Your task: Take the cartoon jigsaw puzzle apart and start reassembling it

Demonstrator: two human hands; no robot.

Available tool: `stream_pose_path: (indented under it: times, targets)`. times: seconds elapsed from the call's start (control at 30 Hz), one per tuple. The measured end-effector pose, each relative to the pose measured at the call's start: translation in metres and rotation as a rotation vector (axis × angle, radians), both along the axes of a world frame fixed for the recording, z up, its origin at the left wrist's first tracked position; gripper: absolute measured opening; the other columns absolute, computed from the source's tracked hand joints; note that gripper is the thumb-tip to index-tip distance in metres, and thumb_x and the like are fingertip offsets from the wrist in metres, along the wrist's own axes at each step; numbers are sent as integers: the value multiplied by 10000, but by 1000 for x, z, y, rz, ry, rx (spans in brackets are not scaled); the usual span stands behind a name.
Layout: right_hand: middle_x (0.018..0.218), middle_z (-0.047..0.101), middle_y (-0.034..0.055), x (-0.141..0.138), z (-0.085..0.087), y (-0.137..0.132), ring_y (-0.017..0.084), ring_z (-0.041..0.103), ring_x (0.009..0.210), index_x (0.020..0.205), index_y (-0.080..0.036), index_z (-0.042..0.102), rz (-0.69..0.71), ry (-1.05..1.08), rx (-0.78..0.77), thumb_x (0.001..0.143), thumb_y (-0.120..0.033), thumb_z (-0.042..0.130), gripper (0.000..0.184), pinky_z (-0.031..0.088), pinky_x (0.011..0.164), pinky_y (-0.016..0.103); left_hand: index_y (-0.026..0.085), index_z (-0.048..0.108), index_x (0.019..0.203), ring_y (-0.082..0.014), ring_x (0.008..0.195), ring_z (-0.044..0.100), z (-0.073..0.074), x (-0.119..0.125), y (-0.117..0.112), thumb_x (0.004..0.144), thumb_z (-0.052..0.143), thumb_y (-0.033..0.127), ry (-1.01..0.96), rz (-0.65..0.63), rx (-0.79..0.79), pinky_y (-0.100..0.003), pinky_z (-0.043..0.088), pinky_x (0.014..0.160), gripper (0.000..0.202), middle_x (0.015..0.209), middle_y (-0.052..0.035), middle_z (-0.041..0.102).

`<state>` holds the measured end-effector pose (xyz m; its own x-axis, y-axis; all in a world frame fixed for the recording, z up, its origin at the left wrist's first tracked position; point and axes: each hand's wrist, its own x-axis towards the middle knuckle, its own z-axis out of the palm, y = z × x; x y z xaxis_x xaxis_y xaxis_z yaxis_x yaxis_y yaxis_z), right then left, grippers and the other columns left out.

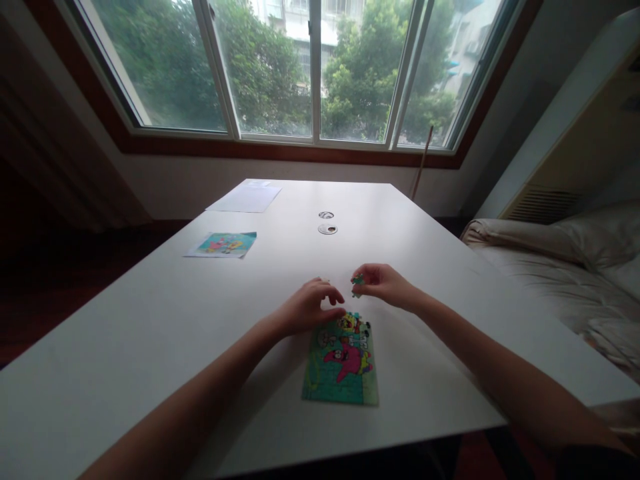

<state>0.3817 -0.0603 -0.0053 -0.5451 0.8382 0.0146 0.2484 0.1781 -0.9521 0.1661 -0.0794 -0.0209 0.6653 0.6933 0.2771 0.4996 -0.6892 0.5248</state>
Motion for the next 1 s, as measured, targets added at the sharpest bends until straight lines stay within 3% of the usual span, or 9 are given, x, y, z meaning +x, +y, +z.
stream_pose_path:
  times: [0.1,0.2,0.43,0.67,0.87,1.0]
  targets:
    - [674,612,2,-14,-6,-6,115,585,628,780,-137,568,-108,158,-36,606,-308,715,284,460,619,275,179,657,820,-140,673,535,0,6,-3,768,592,333,-91,102,-41,-255,413,648,175,719,-16,633]
    - [685,621,-2,-24,-7,-12,110,585,640,770,-141,580,-121,245,-82,600,-299,721,271,454,643,276,165,662,789,-122,612,526,1,11,-4,800,547,350,-166,176,-86,-229,401,575,218,693,-16,649]
    - [742,654,25,-23,-9,-10,106,572,663,837,-147,625,-159,278,-119,645,-292,691,250,405,591,240,145,652,739,-106,572,496,5,8,-1,791,543,312,-268,253,-130,-217,371,543,205,652,-10,631]
    - [749,648,15,-24,-10,-9,92,560,654,810,-148,645,-215,358,-124,625,-253,710,223,420,597,229,122,624,737,-122,618,533,3,6,4,800,518,327,-352,217,-218,-225,415,565,240,668,-29,624]
    - [723,621,7,-24,-5,-14,71,567,598,857,-155,614,-149,518,-502,643,-263,714,260,472,561,203,124,612,758,-128,652,556,5,7,2,817,491,353,-359,180,-221,-230,442,583,265,706,-37,635]
    - [733,623,7,-22,-6,-9,62,565,586,901,-157,604,-172,451,-406,630,-240,720,306,463,524,180,140,631,732,-120,597,523,3,1,7,787,539,341,-297,272,-142,-226,406,549,228,670,-27,633]
